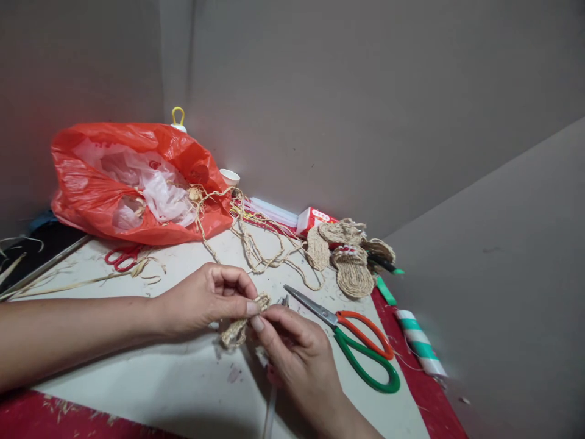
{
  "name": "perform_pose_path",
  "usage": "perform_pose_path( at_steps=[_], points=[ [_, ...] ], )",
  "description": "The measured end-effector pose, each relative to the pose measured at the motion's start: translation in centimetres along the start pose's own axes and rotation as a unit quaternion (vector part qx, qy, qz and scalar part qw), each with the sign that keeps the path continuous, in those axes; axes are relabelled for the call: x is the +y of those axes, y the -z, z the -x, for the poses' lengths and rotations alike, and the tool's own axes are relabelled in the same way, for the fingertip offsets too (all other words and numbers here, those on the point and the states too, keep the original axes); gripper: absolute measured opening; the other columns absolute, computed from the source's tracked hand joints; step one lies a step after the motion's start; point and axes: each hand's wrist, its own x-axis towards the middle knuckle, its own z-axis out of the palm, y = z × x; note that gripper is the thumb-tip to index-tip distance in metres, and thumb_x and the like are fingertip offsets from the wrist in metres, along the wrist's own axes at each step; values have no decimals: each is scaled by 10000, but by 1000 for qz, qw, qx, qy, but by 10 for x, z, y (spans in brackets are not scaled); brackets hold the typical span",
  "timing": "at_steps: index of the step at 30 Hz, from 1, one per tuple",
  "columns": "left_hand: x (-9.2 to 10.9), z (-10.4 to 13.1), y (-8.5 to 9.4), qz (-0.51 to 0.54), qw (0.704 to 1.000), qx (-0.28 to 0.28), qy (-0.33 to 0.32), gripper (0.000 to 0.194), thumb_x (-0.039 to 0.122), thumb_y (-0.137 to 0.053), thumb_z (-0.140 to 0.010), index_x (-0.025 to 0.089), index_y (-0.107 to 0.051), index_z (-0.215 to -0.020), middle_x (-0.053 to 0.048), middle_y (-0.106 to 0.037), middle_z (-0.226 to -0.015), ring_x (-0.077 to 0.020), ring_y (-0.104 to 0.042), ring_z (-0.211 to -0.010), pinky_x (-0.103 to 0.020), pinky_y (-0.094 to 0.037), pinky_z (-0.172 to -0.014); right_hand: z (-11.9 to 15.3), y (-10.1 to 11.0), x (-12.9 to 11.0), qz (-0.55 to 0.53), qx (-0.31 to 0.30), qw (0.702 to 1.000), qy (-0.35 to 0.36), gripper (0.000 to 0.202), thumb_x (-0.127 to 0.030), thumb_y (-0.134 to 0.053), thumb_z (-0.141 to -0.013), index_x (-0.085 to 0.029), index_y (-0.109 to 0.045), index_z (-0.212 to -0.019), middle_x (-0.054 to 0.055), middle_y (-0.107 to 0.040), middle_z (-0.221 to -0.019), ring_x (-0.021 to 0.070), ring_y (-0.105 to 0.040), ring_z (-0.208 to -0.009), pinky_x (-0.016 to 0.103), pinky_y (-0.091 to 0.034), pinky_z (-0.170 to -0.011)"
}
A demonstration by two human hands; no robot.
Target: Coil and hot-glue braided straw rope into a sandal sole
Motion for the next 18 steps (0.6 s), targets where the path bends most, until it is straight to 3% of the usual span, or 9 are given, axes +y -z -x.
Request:
perform_pose_path(
  at_steps=[3, 8, 10, 14, 15, 18],
  points=[
    [0, 1, 0, 11, 1000, -4, 6, 214, 282, -752, -742, 128, -604, -765, 14, -603, -721, -84, -528, -669, -195, -410, -653, -2, 1, -2, -54, -1, 996, -74, 264, -368, -631, -839, -170, -600, -666, -33, -543, -538, 88, -472, -481, 186, -386, -450],
    [1, -2, 2, 50, 998, -4, 30, 295, 357, -768, -730, 145, -572, -790, 22, -604, -634, -76, -515, -570, -181, -364, -560, -7, 13, -6, -137, -101, 969, -180, 258, -387, -745, -737, -140, -672, -723, 4, -642, -609, 88, -526, -506, 193, -443, -495],
    [1, -2, 2, 70, 997, -14, 41, 319, 373, -773, -726, 155, -552, -800, 5, -634, -636, -97, -565, -589, -191, -391, -578, -8, 19, -5, -145, -67, 972, -171, 210, -348, -779, -713, -156, -702, -745, 10, -674, -640, 95, -560, -523, 194, -470, -508],
    [1, -1, 0, 82, 995, -34, 55, 327, 379, -776, -724, 156, -552, -805, -22, -665, -671, -114, -605, -602, -209, -424, -585, -8, 25, 3, -193, 73, 971, -119, 139, -303, -788, -732, -206, -731, -813, -13, -658, -637, 95, -573, -512, 192, -491, -494],
    [0, 0, 0, 82, 994, -41, 53, 324, 380, -774, -726, 151, -559, -803, -23, -665, -686, -111, -603, -605, -211, -429, -592, -7, 24, 5, -221, 72, 966, -112, 178, -290, -799, -724, -223, -741, -878, -15, -661, -671, 100, -592, -538, 200, -506, -514],
    [-4, 2, -2, 78, 994, -60, 45, 309, 375, -765, -740, 135, -580, -796, -21, -660, -735, -104, -603, -637, -218, -448, -633, -7, 17, 10, -306, -13, 944, -119, 304, -256, -813, -710, -276, -740, -1004, -10, -690, -749, 118, -645, -602, 235, -543, -588]
  ],
)
